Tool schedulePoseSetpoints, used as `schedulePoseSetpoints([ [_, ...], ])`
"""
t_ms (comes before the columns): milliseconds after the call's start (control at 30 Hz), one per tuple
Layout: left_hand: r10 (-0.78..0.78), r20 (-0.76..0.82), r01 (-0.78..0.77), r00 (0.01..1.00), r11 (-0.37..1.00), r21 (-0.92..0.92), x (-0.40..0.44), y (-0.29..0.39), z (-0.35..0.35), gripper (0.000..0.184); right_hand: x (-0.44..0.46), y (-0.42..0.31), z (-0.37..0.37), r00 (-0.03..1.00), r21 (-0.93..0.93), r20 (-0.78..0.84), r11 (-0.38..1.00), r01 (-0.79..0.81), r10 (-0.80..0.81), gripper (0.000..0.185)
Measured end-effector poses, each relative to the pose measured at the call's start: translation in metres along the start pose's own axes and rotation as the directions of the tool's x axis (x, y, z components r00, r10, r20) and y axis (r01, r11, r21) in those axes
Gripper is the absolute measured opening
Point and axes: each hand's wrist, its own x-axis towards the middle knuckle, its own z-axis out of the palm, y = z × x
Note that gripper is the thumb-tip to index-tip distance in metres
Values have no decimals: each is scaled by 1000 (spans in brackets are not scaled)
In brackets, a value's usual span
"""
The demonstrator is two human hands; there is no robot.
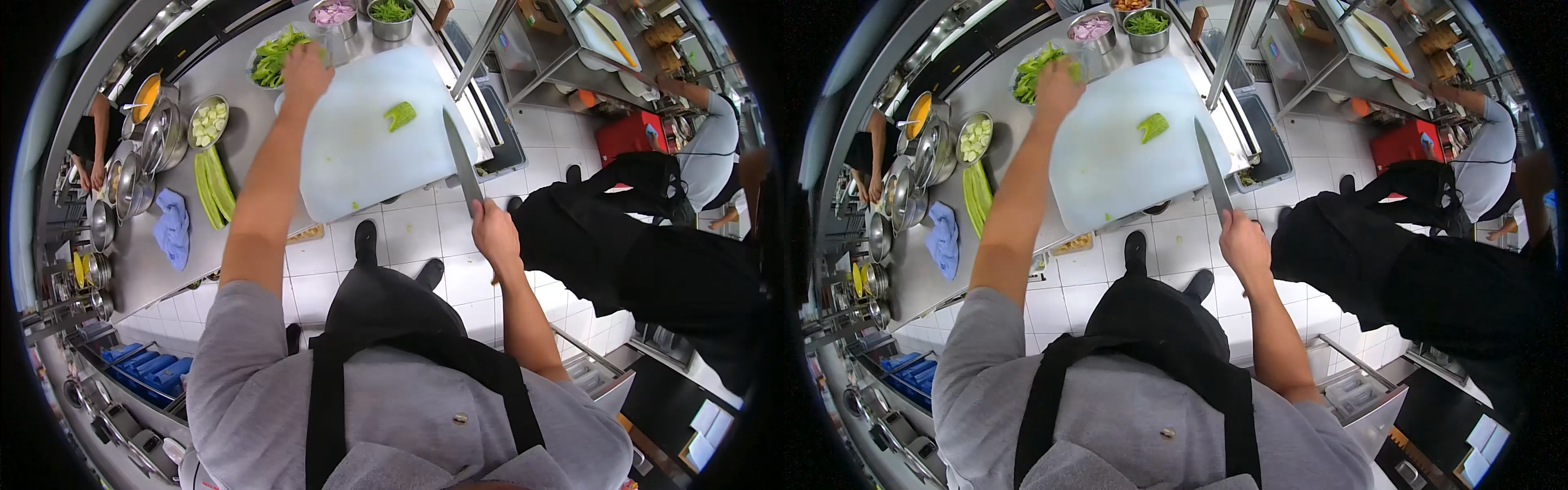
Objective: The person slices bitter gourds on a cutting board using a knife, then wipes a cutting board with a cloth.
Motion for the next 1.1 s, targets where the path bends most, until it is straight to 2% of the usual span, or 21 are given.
schedulePoseSetpoints([
  [67, 112, -275, -46, 955, 971, 235, 15, 12, -28, 39, 29, -21, 4, 989, 220, -127, 970, 105, -78, 43],
  [100, 98, -87, -96, 991, 995, 19, 19, 9, -25, 39, 49, -33, 5, 990, 284, -113, 953, 109, -80, 44],
  [133, 36, 193, -4, 981, 986, -164, 14, 16, -17, 38, 72, -46, 8, 992, 347, -100, 931, 113, -83, 45],
  [167, 25, 463, 133, 886, 943, -306, 2, 30, -4, 36, 95, -58, 14, 985, 354, -133, 923, 151, -110, 45],
  [200, 120, 449, 50, 885, 936, -349, -20, 43, 11, 33, 114, -71, 20, 976, 360, -168, 913, 190, -137, 45],
  [233, 214, 430, -33, 877, 920, -390, -44, 55, 26, 29, 123, -88, 14, 989, 419, -92, 897, 144, -116, 46],
  [267, 218, 358, -75, 908, 925, -373, -62, 67, 37, 26, 129, -104, 7, 995, 472, -15, 877, 92, -97, 46],
  [300, 223, 286, -114, 932, 928, -354, -75, 74, 45, 23, 139, -110, 12, 996, 472, -12, 877, 87, -92, 46],
  [333, 224, 291, -111, 930, 927, -358, -83, 78, 50, 23, 149, -115, 17, 995, 462, -23, 881, 100, -101, 46],
  [400, 94, 294, 37, 951, 911, -411, -92, 82, 57, 20, 154, -117, 22, 994, 449, -31, 887, 110, -107, 46],
  [467, 103, 261, 11, 960, 916, -401, -95, 82, 59, 21, 152, -120, 22, 997, 466, 28, 883, 53, -75, 47],
  [600, 149, 164, -81, 975, 928, -363, -99, 76, 64, 21, 150, -113, 33, 996, 451, 26, 890, 59, -79, 48],
  [667, 145, 169, -79, 975, 934, -348, -99, 74, 68, 21, 153, -95, 55, 980, 356, -77, 913, 200, -185, 49],
  [700, 140, 174, -76, 975, 940, -333, -98, 74, 69, 20, 145, -93, 50, 980, 354, -80, 913, 201, -185, 49],
  [767, 138, 188, -72, 973, 945, -319, -96, 75, 68, 19, 113, -91, 33, 984, 417, 78, 902, 116, -163, 49],
  [867, 126, 212, -56, 969, 950, -306, -96, 76, 65, 19, 83, -78, 24, 977, 380, 163, 923, 67, -139, 48],
  [933, 114, 217, -43, 969, 951, -307, -95, 78, 61, 18, 70, -64, 24, 968, 367, 187, 926, 89, -167, 48],
  [1000, 33, 360, 94, 932, 940, -329, -93, 80, 57, 22, 55, -52, 17, 958, 355, 211, 928, 112, -196, 48],
  [1033, 32, 355, 93, 934, 939, -330, -94, 83, 55, 22, 45, -48, 8, 951, 332, 241, 937, 107, -194, 48],
  [1100, 73, 235, -2, 969, 957, -289, -97, 87, 51, 26, 25, -34, -7, 943, 244, 283, 964, 108, -177, 47],
])
